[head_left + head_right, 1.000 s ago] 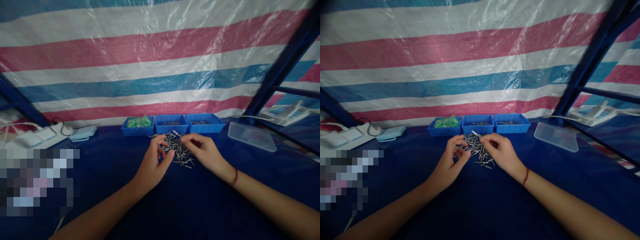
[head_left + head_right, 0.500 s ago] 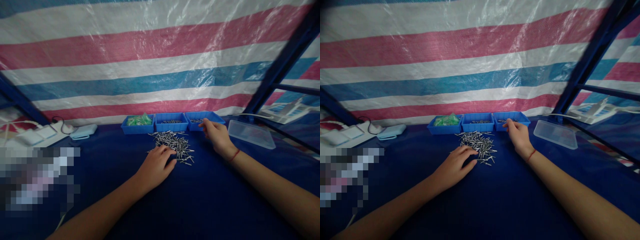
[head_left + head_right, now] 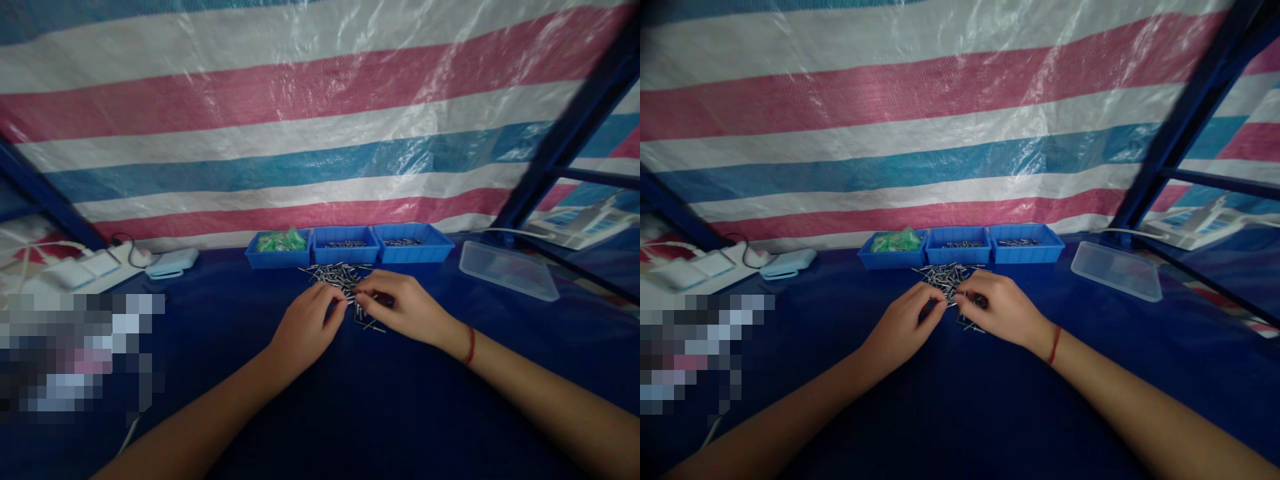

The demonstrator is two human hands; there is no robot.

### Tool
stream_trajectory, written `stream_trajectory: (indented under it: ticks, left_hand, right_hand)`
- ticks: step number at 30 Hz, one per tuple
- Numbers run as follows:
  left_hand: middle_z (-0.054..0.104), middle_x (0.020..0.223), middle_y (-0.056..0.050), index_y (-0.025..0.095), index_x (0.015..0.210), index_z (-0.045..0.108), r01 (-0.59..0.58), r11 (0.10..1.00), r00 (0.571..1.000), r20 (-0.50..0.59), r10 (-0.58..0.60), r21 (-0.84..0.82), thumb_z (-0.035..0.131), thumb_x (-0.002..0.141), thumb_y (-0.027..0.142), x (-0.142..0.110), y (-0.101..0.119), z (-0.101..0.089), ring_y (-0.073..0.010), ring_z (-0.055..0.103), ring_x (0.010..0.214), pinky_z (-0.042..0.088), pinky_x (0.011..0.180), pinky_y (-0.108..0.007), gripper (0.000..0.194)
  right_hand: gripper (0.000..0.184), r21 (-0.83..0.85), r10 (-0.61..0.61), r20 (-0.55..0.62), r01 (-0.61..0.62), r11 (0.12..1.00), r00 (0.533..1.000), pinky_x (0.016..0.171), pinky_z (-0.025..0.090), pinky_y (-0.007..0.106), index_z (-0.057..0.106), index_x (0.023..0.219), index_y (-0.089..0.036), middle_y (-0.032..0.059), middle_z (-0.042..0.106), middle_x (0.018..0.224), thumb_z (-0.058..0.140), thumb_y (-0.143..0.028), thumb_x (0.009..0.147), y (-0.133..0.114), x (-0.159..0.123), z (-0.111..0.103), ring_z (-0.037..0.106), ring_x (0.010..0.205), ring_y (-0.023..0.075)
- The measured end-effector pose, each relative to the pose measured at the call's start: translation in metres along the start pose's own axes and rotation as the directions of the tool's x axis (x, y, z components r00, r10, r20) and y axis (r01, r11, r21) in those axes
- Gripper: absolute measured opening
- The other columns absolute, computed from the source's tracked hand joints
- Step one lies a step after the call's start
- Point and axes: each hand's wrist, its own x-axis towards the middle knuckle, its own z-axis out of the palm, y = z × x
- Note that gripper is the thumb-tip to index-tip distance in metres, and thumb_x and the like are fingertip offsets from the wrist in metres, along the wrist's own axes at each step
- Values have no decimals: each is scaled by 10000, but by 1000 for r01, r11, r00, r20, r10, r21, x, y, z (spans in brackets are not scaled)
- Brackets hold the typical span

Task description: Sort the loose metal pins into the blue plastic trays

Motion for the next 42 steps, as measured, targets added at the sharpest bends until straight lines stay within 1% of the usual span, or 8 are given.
stream_trajectory:
  ticks: [2, 4, 13, 17, 24, 33, 38, 42]
  left_hand:
    - [587, 821, -14, 182, 847, 552, 15, 997, 998, -64, -20, -74, 469, 882, 190, 1, 0, -3, -146, 561, 760, 439, 727, -276, 90]
    - [593, 806, -7, 182, 837, 554, 20, 989, 994, -102, -35, -146, 487, 874, 197, 1, 1, -5, -133, 554, 727, 436, 706, -262, 78]
    - [646, 833, -10, 186, 889, 593, 73, 927, 987, -104, -119, -369, 535, 846, 213, -1, 8, -3, -135, 587, 732, 454, 666, -258, 78]
    - [654, 835, -12, 185, 878, 596, 70, 918, 984, -122, -127, -390, 531, 849, 225, -1, 7, -3, -138, 596, 737, 461, 671, -264, 82]
    - [656, 835, -13, 188, 882, 596, 76, 917, 983, -126, -135, -393, 520, 859, 240, -1, 6, -3, -136, 598, 723, 469, 667, -264, 94]
    - [652, 846, -15, 190, 920, 603, 56, 918, 984, -134, -118, -393, 510, 868, 224, -1, 5, -3, -138, 603, 753, 467, 678, -263, 112]
    - [648, 865, -23, 196, 929, 604, 38, 923, 982, -157, -105, -382, 503, 874, 231, -1, 4, -2, -141, 601, 760, 473, 681, -268, 121]
    - [640, 871, -21, 204, 942, 604, 40, 930, 976, -186, -115, -365, 509, 872, 228, -1, 3, -2, -141, 600, 771, 475, 688, -265, 119]
  right_hand:
    - [185, -73, -90, 66, 95, 993, 994, 683, 429, 282, 652, 876, -167, 44, 615, 789, 487, -250, 872, -4, -2, 2, 565, 740, 155]
    - [204, -103, -115, 85, 123, 987, 990, 698, 429, 293, 645, 884, -162, 50, 605, 790, 459, -245, 890, -7, -4, 3, 561, 761, 162]
    - [234, 115, -62, 49, 56, 992, 997, 597, 407, 252, 609, 760, -177, 6, 557, 688, 455, -273, 908, -18, -4, 7, 528, 640, 115]
    - [219, 158, -44, 52, 36, 987, 998, 609, 410, 254, 601, 764, -181, 4, 567, 701, 457, -266, 906, -20, -4, 7, 535, 647, 114]
    - [208, 130, -73, 55, 65, 989, 996, 597, 405, 259, 596, 765, -182, 6, 564, 679, 442, -231, 896, -21, -3, 6, 519, 616, 117]
    - [173, 141, -5, 48, -2, 990, 999, 589, 417, 257, 633, 825, -184, 11, 614, 707, 472, -215, 880, -19, -3, 9, 535, 615, 116]
    - [144, 182, 40, -10, -37, 983, 999, 576, 440, 255, 642, 819, -194, 11, 637, 714, 506, -215, 858, -18, -3, 10, 565, 628, 125]
    - [120, 217, 110, -108, -85, 972, 988, 593, 463, 273, 638, 808, -195, 31, 650, 754, 528, -228, 843, -15, -3, 11, 584, 664, 146]
